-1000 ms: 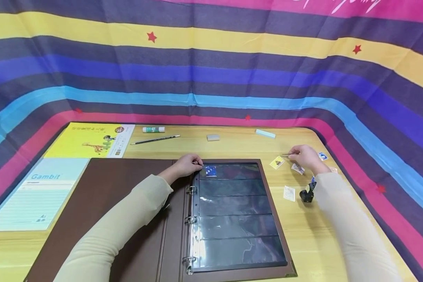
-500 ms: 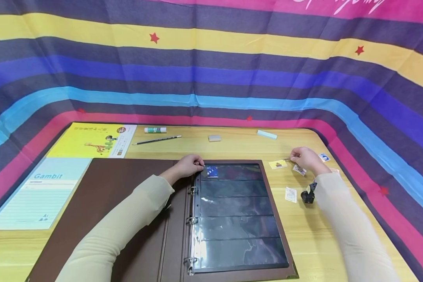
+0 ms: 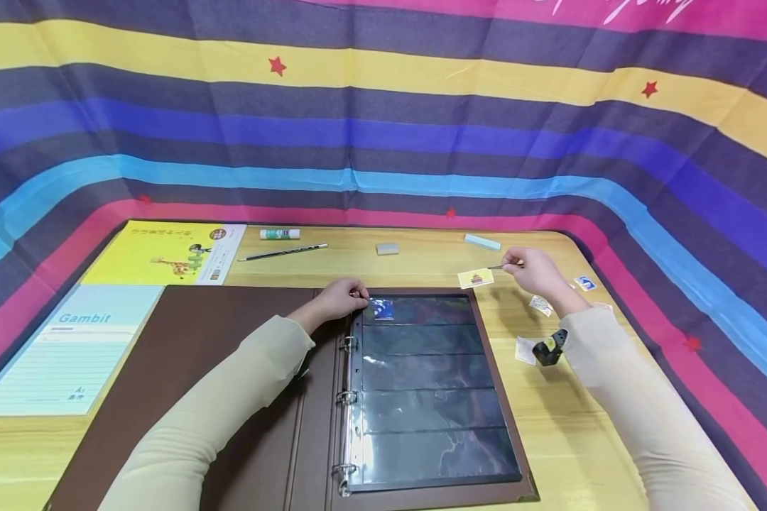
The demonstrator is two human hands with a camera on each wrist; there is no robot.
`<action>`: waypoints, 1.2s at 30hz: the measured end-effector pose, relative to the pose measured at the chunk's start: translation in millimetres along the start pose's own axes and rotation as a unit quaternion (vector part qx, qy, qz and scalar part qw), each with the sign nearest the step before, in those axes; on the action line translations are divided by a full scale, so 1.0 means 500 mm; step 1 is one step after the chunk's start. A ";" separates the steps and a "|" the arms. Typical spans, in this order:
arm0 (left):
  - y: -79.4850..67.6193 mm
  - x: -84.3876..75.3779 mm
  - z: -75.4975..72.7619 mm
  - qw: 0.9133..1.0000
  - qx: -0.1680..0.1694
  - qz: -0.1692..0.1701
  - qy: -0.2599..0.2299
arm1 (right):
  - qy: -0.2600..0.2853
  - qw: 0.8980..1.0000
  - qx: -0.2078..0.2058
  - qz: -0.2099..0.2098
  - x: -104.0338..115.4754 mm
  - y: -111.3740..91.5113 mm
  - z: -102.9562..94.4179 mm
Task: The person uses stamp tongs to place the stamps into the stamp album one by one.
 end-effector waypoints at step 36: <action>-0.002 -0.001 0.000 1.000 0.004 0.000 -0.016 | -0.062 0.996 0.039 -0.041 0.156 0.058 0.144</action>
Point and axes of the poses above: each hand's wrist, its own y-axis towards the middle knuckle, its own z-axis out of the palm, x = y × z, the point moved 4 cm from there along y, towards the middle knuckle, and after that the axes turned 13 degrees about x, right-handed, at the moved point
